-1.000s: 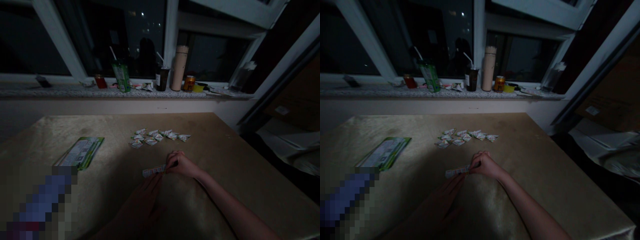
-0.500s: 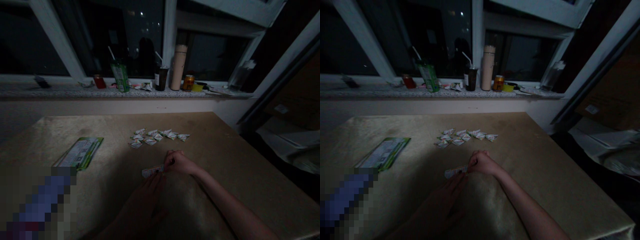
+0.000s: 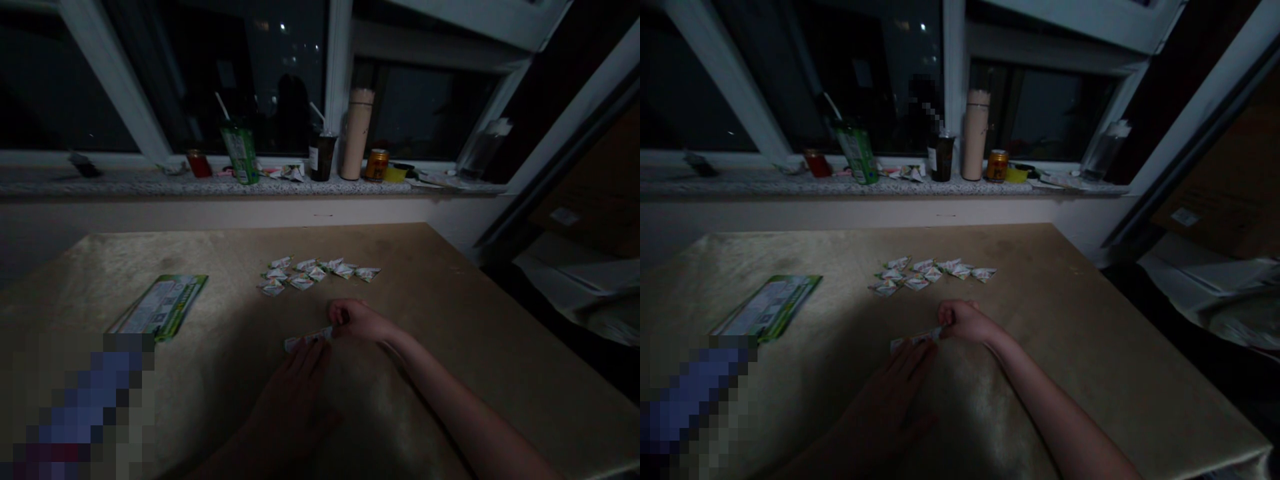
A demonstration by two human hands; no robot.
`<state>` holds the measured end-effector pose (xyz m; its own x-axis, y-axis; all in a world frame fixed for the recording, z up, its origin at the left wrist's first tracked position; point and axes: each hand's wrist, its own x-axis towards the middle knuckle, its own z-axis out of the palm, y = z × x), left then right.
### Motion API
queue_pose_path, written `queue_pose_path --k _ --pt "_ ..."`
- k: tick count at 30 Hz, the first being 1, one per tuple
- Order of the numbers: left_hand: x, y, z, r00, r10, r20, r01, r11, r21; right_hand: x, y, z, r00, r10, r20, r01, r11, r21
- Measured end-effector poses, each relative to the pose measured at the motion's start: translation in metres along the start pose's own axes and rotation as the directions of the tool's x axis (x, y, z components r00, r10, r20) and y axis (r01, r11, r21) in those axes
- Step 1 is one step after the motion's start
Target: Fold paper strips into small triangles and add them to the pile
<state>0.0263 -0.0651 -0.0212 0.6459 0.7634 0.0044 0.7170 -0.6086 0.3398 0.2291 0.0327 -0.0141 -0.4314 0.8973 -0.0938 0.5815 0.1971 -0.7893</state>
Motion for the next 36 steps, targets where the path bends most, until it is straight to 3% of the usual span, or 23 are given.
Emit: queue_pose_path --k 12,25,36 --pt "0.001 0.002 -0.003 0.999 -0.006 0.038 0.007 1.000 -0.029 -0.001 0.005 -0.001 0.999 -0.042 0.035 0.039 0.997 0.059" --pt "0.002 0.005 -0.006 0.995 0.036 0.091 -0.037 0.999 0.009 -0.002 -0.005 0.000 0.999 -0.020 0.027 0.022 0.998 -0.061" --pt "0.000 0.003 -0.004 0.999 0.028 0.038 -0.028 1.000 -0.010 -0.004 -0.009 0.003 1.000 0.009 -0.007 -0.010 0.990 -0.140"
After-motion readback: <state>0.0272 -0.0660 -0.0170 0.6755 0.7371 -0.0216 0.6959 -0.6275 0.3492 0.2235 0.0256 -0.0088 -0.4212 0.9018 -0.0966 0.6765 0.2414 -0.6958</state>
